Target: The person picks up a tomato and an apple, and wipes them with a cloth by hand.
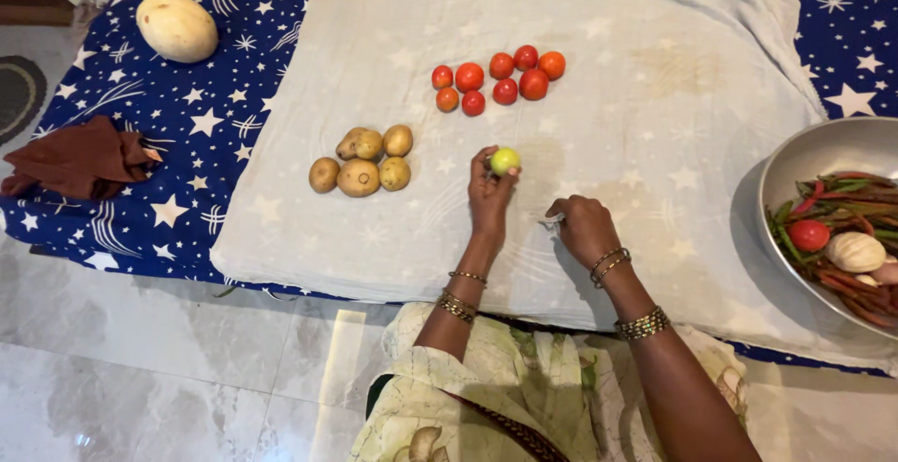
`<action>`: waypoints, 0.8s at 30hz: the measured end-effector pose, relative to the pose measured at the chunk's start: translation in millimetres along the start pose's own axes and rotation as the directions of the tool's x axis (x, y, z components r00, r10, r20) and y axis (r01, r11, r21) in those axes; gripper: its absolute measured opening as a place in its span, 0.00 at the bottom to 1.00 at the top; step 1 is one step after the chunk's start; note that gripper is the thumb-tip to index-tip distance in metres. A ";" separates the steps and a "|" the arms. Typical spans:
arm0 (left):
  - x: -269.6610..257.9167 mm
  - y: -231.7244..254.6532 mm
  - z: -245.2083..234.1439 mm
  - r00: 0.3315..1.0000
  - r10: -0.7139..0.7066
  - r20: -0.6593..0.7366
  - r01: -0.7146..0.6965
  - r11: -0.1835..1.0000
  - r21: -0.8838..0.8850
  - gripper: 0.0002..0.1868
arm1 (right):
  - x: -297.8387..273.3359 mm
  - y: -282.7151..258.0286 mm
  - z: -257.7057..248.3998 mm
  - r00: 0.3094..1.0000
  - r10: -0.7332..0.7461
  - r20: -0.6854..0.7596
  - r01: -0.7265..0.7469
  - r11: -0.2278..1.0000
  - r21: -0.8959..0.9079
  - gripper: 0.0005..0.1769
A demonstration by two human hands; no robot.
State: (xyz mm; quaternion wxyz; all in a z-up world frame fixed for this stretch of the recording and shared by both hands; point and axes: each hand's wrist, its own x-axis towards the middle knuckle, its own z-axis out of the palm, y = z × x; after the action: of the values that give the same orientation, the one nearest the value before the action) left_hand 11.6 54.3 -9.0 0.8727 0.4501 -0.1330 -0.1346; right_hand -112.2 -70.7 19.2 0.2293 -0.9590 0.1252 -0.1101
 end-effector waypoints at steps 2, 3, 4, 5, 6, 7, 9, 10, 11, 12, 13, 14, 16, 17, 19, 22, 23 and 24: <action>7.1 6.7 -6.8 0.997 -0.039 -0.061 0.039 0.999 -0.009 0.18 | 0.7 -0.5 3.6 1.000 -0.011 -0.007 0.011 1.000 -0.020 0.13; 14.9 9.9 -11.0 0.996 0.008 -0.091 -0.005 0.999 0.037 0.17 | 2.8 -0.8 4.8 1.000 -0.019 -0.002 0.019 1.000 -0.020 0.13; 24.8 10.4 -13.1 0.992 0.052 -0.116 -0.043 0.996 0.080 0.16 | 3.0 0.7 4.7 1.000 -0.023 0.004 0.023 0.999 -0.024 0.13; 35.4 10.8 -16.1 0.985 0.097 -0.139 -0.080 0.989 0.124 0.15 | 2.7 1.9 4.5 1.000 -0.026 0.010 0.027 0.999 -0.028 0.14; 48.8 13.0 -20.5 0.969 0.211 -0.127 -0.184 0.963 0.198 0.16 | 3.9 1.7 4.3 1.000 -0.022 0.008 0.022 0.999 -0.023 0.13; 63.4 16.0 -25.4 0.941 0.321 -0.106 -0.284 0.920 0.269 0.16 | 4.1 0.9 4.0 1.000 -0.017 0.006 0.018 1.000 -0.019 0.13; 99.4 27.5 -40.2 0.806 0.592 -0.028 -0.334 0.493 0.803 0.17 | 5.7 -4.5 6.3 1.000 -0.020 -0.003 0.020 1.000 -0.005 0.13; 118.5 31.2 -45.9 0.760 0.649 -0.004 -0.353 0.419 0.837 0.18 | 3.1 -5.9 6.7 1.000 -0.022 -0.007 0.022 1.000 -0.001 0.13; 136.5 33.8 -51.1 0.711 0.702 0.024 -0.366 0.341 0.866 0.20 | 2.4 -6.9 6.8 1.000 -0.024 -0.010 0.024 1.000 0.002 0.13; 151.1 34.7 -56.5 0.741 0.671 -0.024 -0.321 0.385 0.865 0.21 | 2.5 -6.9 6.0 1.000 -0.021 -0.001 0.021 1.000 0.007 0.13; 164.3 35.3 -61.6 0.768 0.636 -0.072 -0.273 0.428 0.862 0.21 | 2.6 -7.0 4.9 1.000 -0.018 0.008 0.017 1.000 0.012 0.14; 174.6 35.2 -65.9 0.790 0.602 -0.114 -0.229 0.463 0.856 0.22 | 4.8 -7.5 3.5 1.000 -0.016 0.011 0.016 1.000 0.021 0.14; 185.8 29.4 -72.3 0.826 0.542 -0.151 -0.123 0.436 0.892 0.20 | 6.5 -8.2 0.4 0.999 0.008 0.043 -0.009 1.000 0.026 0.14; 191.3 26.8 -75.6 0.841 0.513 -0.171 -0.071 0.418 0.906 0.19 | 7.5 -8.7 -0.2 0.998 0.018 0.058 -0.020 0.999 0.029 0.14; 199.7 18.7 -80.7 0.841 0.519 -0.153 -0.081 0.401 0.912 0.19 | 6.6 -9.6 1.0 0.999 0.008 0.043 -0.009 0.999 0.036 0.14; 205.9 7.6 -84.9 0.876 0.454 -0.166 -0.088 0.488 0.868 0.15 | 7.1 -9.0 1.3 0.999 0.004 0.042 -0.006 0.999 0.043 0.14; 206.5 3.7 -86.6 0.892 0.418 -0.174 -0.086 0.533 0.842 0.14 | 7.1 -8.5 1.4 0.999 0.005 0.045 -0.007 0.999 0.045 0.14; 207.3 -0.1 -89.2 0.887 0.439 -0.145 -0.098 0.483 0.870 0.14 | 7.7 -8.1 1.7 0.999 0.003 0.046 -0.005 0.999 0.044 0.14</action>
State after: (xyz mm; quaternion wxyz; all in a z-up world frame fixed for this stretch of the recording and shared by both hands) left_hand 235.6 47.6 -36.0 0.5633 0.8032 -0.0943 0.1694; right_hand -102.9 -65.2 22.7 0.2533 -0.9558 0.1192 -0.0901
